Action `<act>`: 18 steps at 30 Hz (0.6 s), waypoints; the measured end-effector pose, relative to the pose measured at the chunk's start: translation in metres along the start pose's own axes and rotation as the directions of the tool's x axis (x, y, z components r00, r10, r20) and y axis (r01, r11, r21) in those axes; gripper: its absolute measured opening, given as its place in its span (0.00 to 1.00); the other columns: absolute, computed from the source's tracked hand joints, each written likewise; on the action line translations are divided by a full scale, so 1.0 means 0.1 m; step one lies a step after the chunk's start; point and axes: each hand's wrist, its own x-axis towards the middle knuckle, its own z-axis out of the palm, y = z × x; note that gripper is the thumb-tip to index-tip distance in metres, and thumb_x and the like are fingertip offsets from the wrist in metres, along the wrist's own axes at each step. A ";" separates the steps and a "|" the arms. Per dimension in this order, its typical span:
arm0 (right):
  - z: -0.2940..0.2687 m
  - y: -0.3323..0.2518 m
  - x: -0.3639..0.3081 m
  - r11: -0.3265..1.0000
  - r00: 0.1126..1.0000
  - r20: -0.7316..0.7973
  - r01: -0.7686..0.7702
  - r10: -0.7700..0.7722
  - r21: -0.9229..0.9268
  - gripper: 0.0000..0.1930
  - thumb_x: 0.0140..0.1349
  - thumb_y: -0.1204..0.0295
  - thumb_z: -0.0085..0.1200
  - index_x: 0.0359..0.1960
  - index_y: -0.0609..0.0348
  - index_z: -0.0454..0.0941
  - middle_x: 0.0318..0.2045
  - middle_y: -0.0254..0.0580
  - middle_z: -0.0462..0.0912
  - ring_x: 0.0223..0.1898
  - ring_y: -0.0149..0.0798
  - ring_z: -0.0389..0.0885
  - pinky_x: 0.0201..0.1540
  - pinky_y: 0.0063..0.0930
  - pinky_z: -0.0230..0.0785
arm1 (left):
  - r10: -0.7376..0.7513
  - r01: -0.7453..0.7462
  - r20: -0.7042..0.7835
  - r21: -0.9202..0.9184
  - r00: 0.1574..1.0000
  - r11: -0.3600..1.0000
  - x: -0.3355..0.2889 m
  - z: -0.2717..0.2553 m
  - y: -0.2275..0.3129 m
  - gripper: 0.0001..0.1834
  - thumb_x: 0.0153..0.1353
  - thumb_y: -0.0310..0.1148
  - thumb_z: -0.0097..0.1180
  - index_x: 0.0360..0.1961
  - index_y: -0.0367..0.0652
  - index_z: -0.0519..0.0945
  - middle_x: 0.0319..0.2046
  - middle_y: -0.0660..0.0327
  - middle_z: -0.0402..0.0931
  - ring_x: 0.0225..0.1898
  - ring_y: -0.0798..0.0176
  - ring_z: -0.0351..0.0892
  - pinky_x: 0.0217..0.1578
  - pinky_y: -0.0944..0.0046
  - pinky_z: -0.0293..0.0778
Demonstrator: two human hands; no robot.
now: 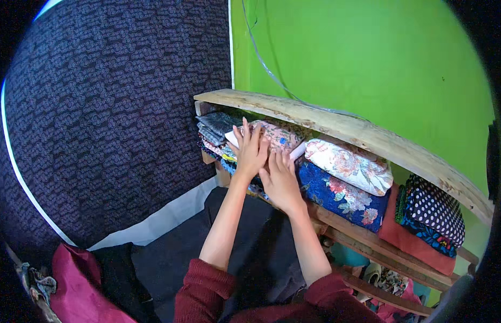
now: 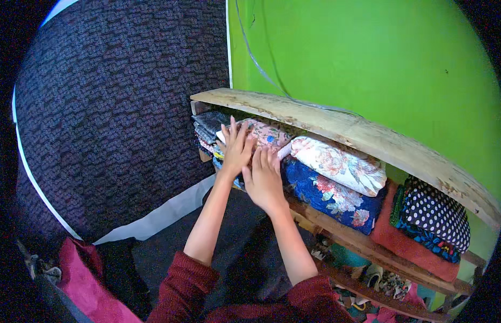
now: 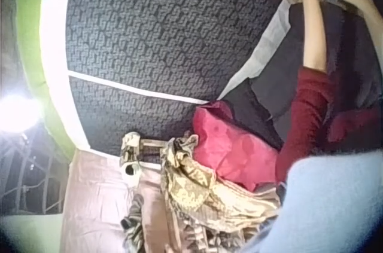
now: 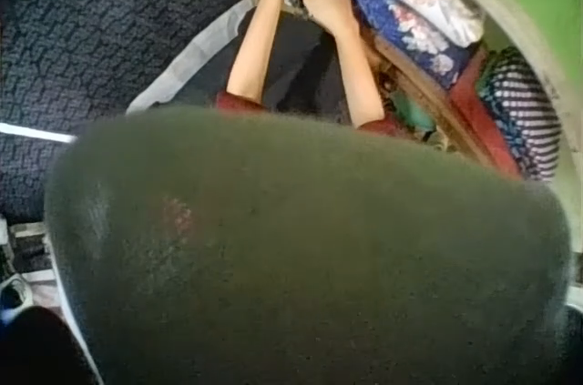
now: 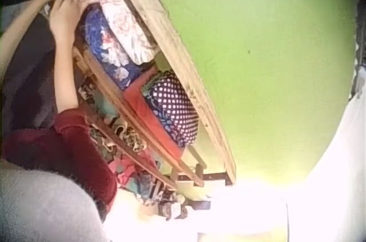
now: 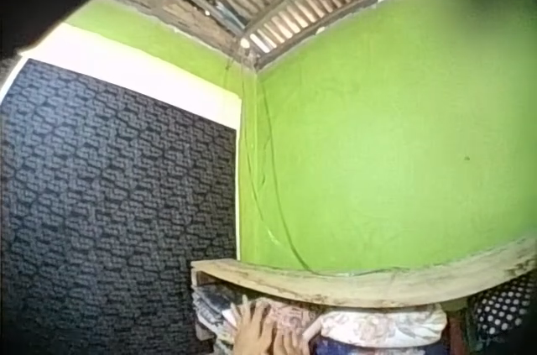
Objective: The recorder folds a floral patterned fabric and places it on a shelf.
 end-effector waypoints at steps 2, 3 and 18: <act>-0.11 -0.11 -0.23 0.994 0.996 -0.006 0.084 -0.084 0.073 0.27 0.62 0.65 0.38 0.57 0.75 0.54 0.60 0.65 0.52 0.64 0.57 0.44 0.64 0.48 0.36 | 0.090 -0.091 -0.111 -0.004 0.990 0.996 -0.17 -0.11 0.04 0.24 0.61 0.39 0.37 0.58 0.45 0.63 0.65 0.51 0.42 0.65 0.38 0.34 0.54 0.26 0.31; -0.10 -0.09 -0.31 0.993 0.996 -0.004 0.087 -0.087 0.080 0.27 0.62 0.65 0.38 0.57 0.75 0.54 0.60 0.65 0.52 0.64 0.57 0.44 0.64 0.48 0.36 | 0.092 -0.087 -0.105 0.048 0.990 0.995 -0.29 -0.19 0.12 0.25 0.59 0.34 0.38 0.59 0.39 0.60 0.64 0.50 0.44 0.65 0.37 0.36 0.55 0.28 0.32; 0.15 -0.64 -1.11 0.866 0.893 0.234 0.259 -0.383 0.428 0.27 0.59 0.73 0.38 0.63 0.53 0.53 0.64 0.51 0.50 0.65 0.54 0.43 0.62 0.59 0.32 | -0.295 0.177 0.099 0.610 0.950 0.772 -2.12 -1.20 0.54 0.31 0.55 0.32 0.43 0.60 0.35 0.55 0.63 0.49 0.46 0.65 0.42 0.41 0.53 0.26 0.39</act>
